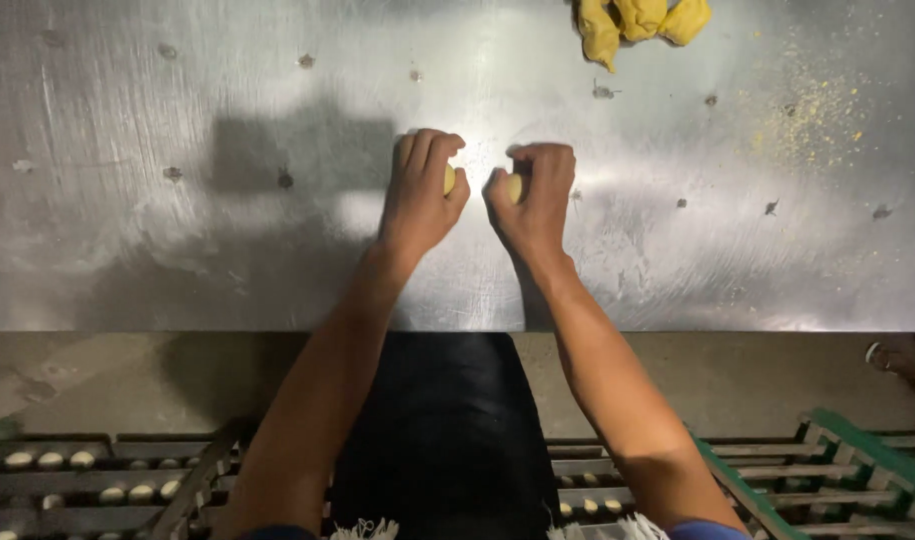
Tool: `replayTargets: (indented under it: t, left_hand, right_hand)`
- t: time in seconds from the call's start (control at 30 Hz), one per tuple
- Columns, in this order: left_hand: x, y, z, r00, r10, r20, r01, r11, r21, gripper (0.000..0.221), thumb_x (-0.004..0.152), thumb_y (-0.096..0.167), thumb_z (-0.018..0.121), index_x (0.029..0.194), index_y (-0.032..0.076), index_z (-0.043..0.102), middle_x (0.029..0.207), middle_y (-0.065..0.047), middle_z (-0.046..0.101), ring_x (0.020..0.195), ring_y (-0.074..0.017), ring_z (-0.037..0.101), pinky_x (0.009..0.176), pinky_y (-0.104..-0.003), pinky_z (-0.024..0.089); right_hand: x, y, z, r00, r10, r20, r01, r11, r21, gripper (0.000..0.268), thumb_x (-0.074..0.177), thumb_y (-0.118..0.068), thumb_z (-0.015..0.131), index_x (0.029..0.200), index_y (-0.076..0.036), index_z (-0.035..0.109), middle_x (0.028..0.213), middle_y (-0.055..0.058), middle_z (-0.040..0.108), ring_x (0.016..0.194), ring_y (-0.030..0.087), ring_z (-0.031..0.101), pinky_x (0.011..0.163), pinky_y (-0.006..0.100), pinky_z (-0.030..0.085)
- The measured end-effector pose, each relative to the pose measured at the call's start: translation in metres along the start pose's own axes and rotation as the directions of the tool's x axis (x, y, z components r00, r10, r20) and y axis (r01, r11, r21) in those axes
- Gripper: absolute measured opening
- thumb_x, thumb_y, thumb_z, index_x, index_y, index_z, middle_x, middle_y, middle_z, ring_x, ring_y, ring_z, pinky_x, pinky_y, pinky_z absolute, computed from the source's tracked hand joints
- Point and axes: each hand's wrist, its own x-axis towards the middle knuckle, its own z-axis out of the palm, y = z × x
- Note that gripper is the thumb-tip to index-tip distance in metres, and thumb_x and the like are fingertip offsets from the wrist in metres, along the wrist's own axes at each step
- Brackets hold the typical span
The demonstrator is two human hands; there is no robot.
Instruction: Manually shaping small portions of dough into uniform balls on a metal workbench.
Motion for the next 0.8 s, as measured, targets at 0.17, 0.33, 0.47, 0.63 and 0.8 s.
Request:
replayTargets:
  t: [0.17,0.33,0.47,0.63,0.8]
  left_hand:
    - [-0.001,-0.007,0.009,0.995,0.030,0.097,-0.038,0.996,0.077,0.035,0.085,-0.002,0.068,0.119,0.003,0.057,0.112,-0.013,0.057,0.108,-0.0331,0.053,0.097,-0.044,0.045]
    - [-0.036,-0.019,-0.018,0.996,0.082,0.033,-0.086,0.983,0.161,0.037,0.084,-0.002,0.067,0.119,0.006,0.057,0.113,-0.012,0.056,0.114,-0.0326,0.056,0.105,-0.045,0.048]
    - [-0.030,-0.063,-0.043,0.995,0.029,0.098,-0.057,0.956,0.289,0.039,0.086,0.003,0.067,0.124,0.001,0.057,0.118,-0.016,0.057,0.112,-0.0335,0.055,0.099,-0.047,0.047]
    - [-0.004,-0.038,-0.021,0.973,-0.231,-0.016,0.229,0.950,0.211,0.035,0.089,0.004,0.066,0.124,0.003,0.059,0.115,-0.013,0.060,0.109,-0.0304,0.055,0.098,-0.046,0.046]
    - [-0.035,-0.010,-0.034,0.962,-0.253,0.108,0.269,0.946,-0.183,0.047,0.089,0.008,0.068,0.134,0.002,0.052,0.132,-0.016,0.055,0.125,-0.0317,0.054,0.104,-0.044,0.046]
  right_hand:
    - [-0.007,-0.001,0.022,0.997,-0.036,-0.071,0.033,0.999,-0.043,0.030,0.083,0.010,0.060,0.111,-0.001,0.056,0.108,0.017,0.053,0.102,0.035,0.053,0.091,0.043,0.045]
    - [-0.045,0.023,-0.014,0.984,-0.143,0.106,0.151,0.986,-0.065,0.034,0.080,0.011,0.059,0.111,-0.001,0.056,0.108,0.017,0.053,0.104,0.035,0.052,0.094,0.046,0.043]
    - [-0.014,0.054,-0.019,0.998,-0.041,-0.038,0.032,0.981,-0.193,0.030,0.077,0.012,0.057,0.104,-0.001,0.056,0.106,0.016,0.055,0.101,0.033,0.052,0.092,0.045,0.042]
    - [0.001,0.001,0.016,0.957,0.202,-0.210,-0.168,0.971,0.167,0.026,0.085,0.007,0.054,0.109,-0.003,0.054,0.110,0.014,0.054,0.101,0.029,0.056,0.093,0.038,0.047]
    - [-0.031,0.019,-0.011,0.983,-0.169,0.066,0.176,0.977,-0.123,0.026,0.088,0.001,0.073,0.108,-0.006,0.059,0.113,0.013,0.060,0.110,0.031,0.054,0.097,0.043,0.042]
